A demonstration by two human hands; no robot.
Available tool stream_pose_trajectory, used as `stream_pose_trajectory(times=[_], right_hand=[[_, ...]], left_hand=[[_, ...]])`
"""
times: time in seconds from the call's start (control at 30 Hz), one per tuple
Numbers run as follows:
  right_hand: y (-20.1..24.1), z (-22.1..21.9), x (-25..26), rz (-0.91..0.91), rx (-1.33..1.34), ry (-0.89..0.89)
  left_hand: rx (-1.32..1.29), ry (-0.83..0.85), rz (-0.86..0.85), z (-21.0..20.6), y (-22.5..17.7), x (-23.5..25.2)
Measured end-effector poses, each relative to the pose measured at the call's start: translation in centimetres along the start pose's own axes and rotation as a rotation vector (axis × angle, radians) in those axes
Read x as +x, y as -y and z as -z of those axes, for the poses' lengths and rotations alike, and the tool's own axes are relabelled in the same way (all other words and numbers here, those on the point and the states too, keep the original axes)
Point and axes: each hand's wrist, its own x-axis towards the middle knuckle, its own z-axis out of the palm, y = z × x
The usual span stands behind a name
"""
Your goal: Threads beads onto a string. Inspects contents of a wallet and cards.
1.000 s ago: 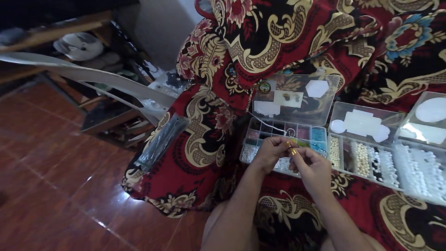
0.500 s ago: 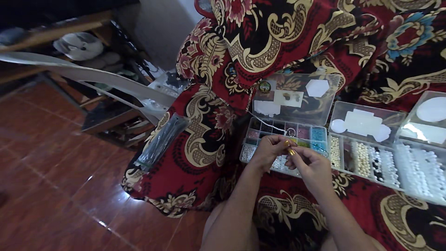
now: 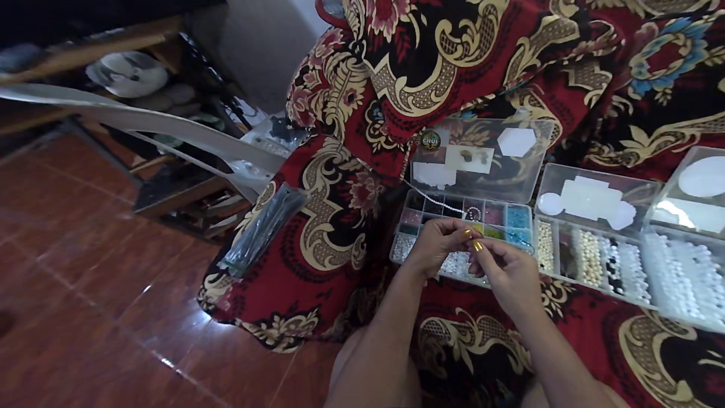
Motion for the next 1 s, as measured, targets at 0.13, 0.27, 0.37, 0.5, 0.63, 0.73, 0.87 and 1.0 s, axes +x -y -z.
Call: stream_pose_trajectory(times=[0.13,0.27,0.37,0.5,0.63,0.73,0.87,1.0], right_hand=[[-0.13,-0.02,-0.02,0.009,0.002,-0.003],[-0.1,0.0,0.01,-0.002,-0.003,-0.005],[0.03,0.0,0.02,-0.03,0.014,0.002],[0.37,0.06,0.1,-0.101,0.071,0.009],[0.24,0.05,0.15,-0.097,0.131,0.004],[0.13,0.14,0.19,-0.06,0.191,-0.001],[0.06,0.17,0.2,-0.041,0.224,-0.01],[-0.11,0.14,0.2,-0.003,0.213,-0.002]], left_hand=[[0.01,0.01,-0.008,0.0,0.04,-0.03],[0.012,0.013,-0.012,0.0,0.1,0.01],[0.021,0.009,-0.033,0.0,0.2,0.0],[0.054,0.003,-0.077,0.02,0.4,0.03],[0.032,-0.052,-0.069,-0.44,0.07,-0.2],[-0.032,-0.04,-0.051,-0.6,-0.39,-0.47],[-0.026,0.028,-0.075,-0.13,-0.16,-0.43],[-0.01,0.019,-0.102,-0.1,0.07,-0.42]])
